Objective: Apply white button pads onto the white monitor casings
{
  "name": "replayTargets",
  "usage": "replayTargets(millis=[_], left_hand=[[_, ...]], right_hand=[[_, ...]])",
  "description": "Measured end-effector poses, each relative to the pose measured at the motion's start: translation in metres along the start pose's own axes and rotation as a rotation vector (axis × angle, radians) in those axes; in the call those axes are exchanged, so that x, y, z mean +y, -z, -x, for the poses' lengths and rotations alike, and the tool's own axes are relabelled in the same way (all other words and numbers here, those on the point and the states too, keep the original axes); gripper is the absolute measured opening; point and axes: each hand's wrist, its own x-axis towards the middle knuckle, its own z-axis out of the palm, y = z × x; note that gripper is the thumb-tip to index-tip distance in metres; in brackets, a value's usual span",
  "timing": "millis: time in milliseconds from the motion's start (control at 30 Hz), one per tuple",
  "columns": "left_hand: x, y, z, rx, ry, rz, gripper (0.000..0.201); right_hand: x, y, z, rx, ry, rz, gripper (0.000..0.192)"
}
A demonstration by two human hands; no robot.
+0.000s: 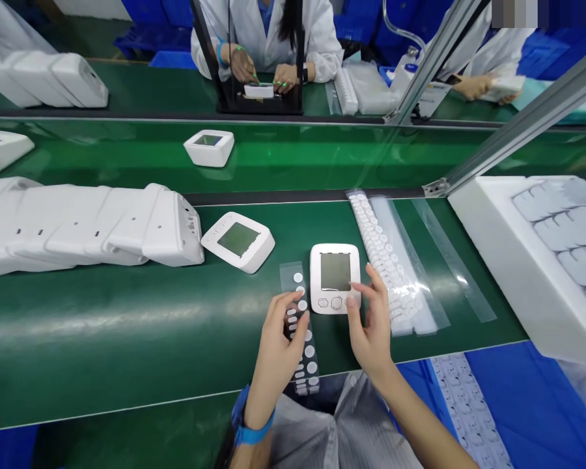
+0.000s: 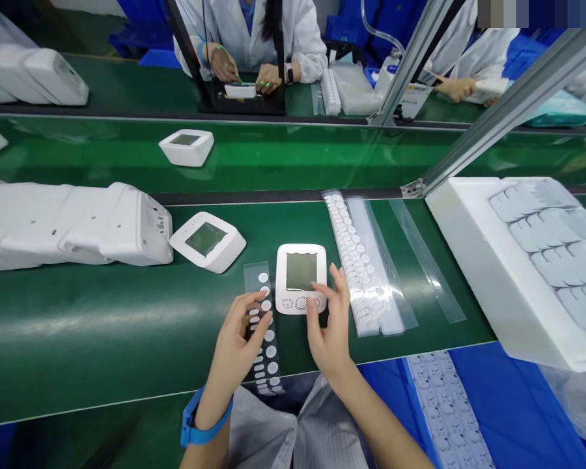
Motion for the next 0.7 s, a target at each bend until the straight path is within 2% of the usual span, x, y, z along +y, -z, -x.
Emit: replayTargets(millis=[67,167,333,433,567,633,700], left_hand=[[-0.005,0.004,0.006,-0.019,0.043,0.176,0.032],[-0.008,0.004,0.015,0.015,0.076,0.341,0.038],[0.001,0.000,0.021,0.017,0.078,0.405,0.037],[-0.001,0.001,0.022,0.055,0.086,0.380,0.036],[-0.016,0.008,0.025,0.098,0.085,0.304,0.036],[-0.024,0.015,0.028,0.127,0.077,0.254,0.037],[-0.030,0.025,0.033,0.149,0.066,0.203,0.038]], right_hand=[[-0.006,0.001,0.002,-0.048,0.150,0.038,0.012],[-0.016,-0.003,0.005,-0.131,0.274,-0.014,0.015],[-0.027,-0.009,0.009,-0.184,0.341,-0.016,0.017],[-0.034,-0.004,-0.002,-0.191,0.398,-0.001,0.017],[-0.060,-0.007,-0.055,-0.208,0.479,0.047,0.012],[-0.076,-0.023,-0.093,-0.256,0.475,0.065,0.010],[-0.090,-0.050,-0.130,-0.403,0.361,0.125,0.011]])
